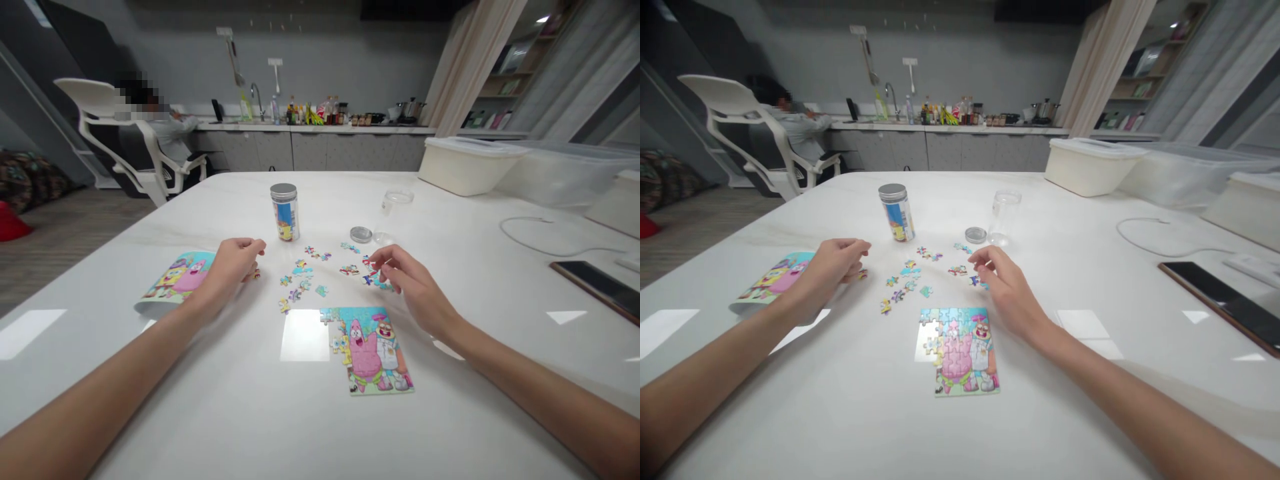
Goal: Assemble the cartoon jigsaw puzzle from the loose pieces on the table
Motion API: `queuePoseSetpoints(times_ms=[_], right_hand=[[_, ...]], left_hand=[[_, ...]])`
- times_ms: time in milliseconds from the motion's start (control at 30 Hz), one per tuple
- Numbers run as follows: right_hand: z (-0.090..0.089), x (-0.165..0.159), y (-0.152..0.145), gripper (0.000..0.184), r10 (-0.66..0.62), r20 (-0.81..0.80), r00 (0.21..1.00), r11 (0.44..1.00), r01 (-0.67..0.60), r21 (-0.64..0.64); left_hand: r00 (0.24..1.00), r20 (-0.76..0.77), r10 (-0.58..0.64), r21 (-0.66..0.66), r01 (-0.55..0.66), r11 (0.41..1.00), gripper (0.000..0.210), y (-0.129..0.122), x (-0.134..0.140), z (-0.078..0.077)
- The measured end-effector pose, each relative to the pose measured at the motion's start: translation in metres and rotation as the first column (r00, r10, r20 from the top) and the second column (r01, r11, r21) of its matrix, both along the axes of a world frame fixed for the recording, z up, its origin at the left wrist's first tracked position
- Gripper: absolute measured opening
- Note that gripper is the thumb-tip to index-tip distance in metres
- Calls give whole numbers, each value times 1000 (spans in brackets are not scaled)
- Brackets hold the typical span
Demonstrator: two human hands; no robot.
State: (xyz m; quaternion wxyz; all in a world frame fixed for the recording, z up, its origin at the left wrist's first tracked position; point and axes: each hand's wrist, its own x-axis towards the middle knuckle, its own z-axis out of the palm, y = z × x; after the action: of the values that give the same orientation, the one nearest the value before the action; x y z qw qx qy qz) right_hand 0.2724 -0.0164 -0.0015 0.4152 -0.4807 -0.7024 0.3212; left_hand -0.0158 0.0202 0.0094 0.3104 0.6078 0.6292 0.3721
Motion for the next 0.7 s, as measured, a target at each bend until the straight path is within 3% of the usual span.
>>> queuePoseSetpoints(times_ms=[100,167,267,300,367,433,500,700], right_hand=[[1,0,6,12,-72,-311,948,972,-4,-236],[3,-1,7,13,-121,-414,902,951,-15,-309],[5,-3,6,15,-160,-481,862,927,-36,-373],[5,-4,5,15,-164,-489,857,921,-45,-388],[3,-5,4,15,-166,-494,853,912,-58,-406],[2,-5,3,15,-163,-497,852,908,-68,-414],[1,-4,3,15,-159,-501,851,906,-76,-416],[2,-5,2,15,-154,-506,849,898,-93,-430]], left_hand=[[934,326,146,-78,-127,989,21,0,1,3],[915,377,144,-71,-126,989,23,0,-1,7],[958,285,-33,-202,93,975,19,-1,-7,15],[962,228,-150,-291,214,932,18,-2,-10,17],[904,128,-408,-440,420,794,18,-5,-13,20],[816,51,-575,-475,527,705,18,-9,-12,21],[784,-1,-620,-456,551,698,18,-12,-10,19],[819,-2,-573,-532,484,694,26,-11,-5,15]])
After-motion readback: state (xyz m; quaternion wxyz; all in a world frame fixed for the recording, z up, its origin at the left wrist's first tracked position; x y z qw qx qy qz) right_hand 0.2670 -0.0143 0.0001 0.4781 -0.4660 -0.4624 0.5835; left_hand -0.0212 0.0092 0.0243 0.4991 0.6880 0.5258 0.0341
